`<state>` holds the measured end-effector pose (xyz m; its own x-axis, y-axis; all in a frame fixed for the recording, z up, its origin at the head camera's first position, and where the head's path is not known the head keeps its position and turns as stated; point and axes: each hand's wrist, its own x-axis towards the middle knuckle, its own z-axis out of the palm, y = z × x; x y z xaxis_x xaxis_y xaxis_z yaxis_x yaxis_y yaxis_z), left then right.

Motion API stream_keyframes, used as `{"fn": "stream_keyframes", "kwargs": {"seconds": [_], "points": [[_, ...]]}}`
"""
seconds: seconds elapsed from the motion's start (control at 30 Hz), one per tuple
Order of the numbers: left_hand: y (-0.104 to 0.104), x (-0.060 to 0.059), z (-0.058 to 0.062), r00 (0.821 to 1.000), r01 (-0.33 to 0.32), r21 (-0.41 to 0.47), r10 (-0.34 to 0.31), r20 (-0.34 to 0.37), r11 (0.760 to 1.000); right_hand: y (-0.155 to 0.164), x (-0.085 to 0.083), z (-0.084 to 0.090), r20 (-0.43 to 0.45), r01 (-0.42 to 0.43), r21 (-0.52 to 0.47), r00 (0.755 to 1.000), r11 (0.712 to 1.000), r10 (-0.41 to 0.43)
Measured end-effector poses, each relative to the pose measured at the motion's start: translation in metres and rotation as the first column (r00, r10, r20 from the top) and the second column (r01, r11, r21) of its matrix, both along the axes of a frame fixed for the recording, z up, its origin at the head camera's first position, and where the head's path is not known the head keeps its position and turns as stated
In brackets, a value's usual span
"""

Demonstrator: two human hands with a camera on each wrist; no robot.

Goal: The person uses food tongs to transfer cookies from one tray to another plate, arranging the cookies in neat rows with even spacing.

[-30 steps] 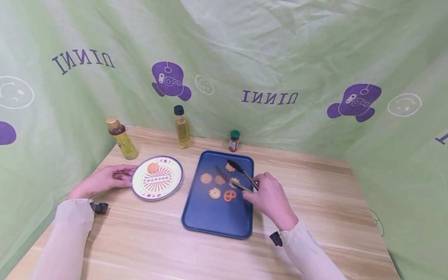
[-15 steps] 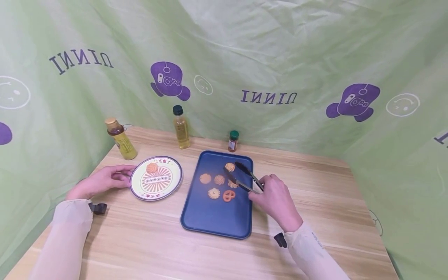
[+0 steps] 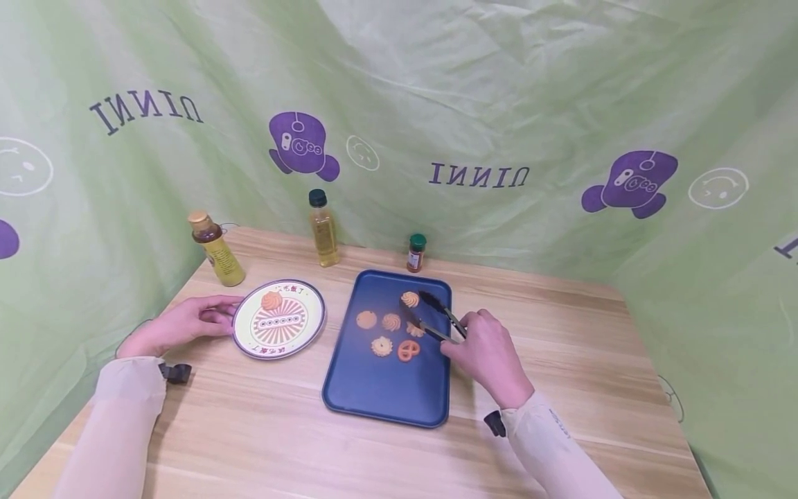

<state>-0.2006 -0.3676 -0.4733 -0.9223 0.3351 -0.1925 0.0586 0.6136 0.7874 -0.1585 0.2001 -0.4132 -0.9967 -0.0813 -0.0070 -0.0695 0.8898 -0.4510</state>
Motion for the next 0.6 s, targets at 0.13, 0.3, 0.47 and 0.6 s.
{"fn": "stream_keyframes", "kwargs": {"seconds": [0.13,0.3,0.47,0.6], "points": [[0.0004,0.0008,0.0006,1.0,-0.002,0.009,0.002,0.004,1.0,-0.0006,0.0001,0.0002,0.005,-0.003,0.003,1.0,1.0,0.003],[-0.0005,0.001,-0.0008,1.0,-0.007,0.016,0.007,0.009,1.0,-0.0007,-0.0012,0.0004,-0.003,-0.01,0.009,1.0,1.0,0.01],[-0.0006,0.0004,-0.0007,1.0,0.001,0.016,-0.001,-0.006,1.0,0.0003,-0.0019,0.0005,-0.011,-0.02,0.017,1.0,1.0,0.02],[-0.0006,-0.0007,-0.0014,1.0,0.009,0.038,-0.008,-0.024,0.999,0.0008,-0.0021,0.0007,0.0,-0.019,0.024,1.0,1.0,0.019]]}}
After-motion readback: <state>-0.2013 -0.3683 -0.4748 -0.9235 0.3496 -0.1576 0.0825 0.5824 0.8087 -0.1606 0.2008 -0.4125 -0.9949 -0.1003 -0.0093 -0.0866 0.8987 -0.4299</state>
